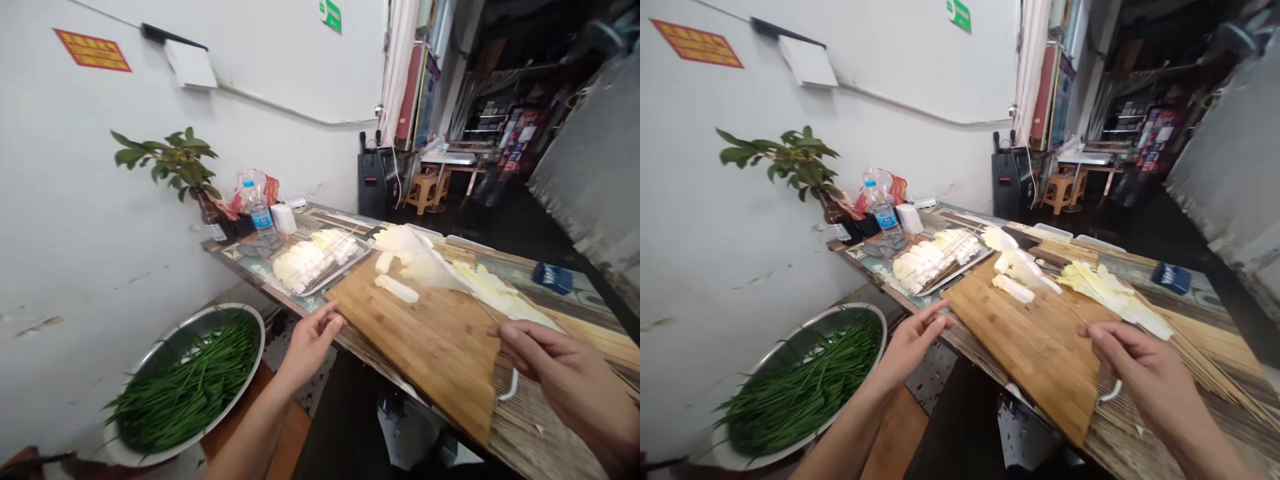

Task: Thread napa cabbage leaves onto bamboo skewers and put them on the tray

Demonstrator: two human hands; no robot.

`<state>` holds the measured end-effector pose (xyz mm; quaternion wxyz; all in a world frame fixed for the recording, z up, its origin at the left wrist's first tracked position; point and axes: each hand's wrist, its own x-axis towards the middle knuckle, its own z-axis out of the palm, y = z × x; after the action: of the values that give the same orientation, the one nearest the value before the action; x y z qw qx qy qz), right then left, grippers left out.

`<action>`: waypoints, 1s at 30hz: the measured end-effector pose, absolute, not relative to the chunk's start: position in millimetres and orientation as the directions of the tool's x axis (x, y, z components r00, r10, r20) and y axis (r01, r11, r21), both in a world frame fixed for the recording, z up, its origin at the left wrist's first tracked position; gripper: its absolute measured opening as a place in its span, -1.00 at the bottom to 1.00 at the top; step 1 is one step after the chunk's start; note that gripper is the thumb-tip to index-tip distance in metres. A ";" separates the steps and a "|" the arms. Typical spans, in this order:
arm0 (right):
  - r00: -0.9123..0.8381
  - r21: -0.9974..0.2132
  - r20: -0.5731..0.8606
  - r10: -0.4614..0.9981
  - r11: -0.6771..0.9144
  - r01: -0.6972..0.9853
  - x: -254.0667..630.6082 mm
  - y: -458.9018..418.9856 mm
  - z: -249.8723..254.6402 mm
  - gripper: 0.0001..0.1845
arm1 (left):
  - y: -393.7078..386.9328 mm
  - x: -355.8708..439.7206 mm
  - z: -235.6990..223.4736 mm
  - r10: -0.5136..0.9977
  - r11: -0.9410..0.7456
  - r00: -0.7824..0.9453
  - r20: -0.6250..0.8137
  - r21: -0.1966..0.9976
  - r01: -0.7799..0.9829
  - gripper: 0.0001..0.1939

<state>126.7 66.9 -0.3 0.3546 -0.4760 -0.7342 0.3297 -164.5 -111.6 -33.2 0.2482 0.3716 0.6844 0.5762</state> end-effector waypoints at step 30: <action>-0.965 0.039 0.210 0.155 0.985 0.166 -266.6 226.8 14.0 -0.63 | -96.7 -321.2 -47.3 0.712 0.285 -0.510 0.483 0.465 0.838 -0.49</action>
<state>-266.6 226.8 14.0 0.1035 -0.0810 -0.9909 -0.0283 -321.2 -96.7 -47.3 -0.0907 0.4868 0.7963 0.3474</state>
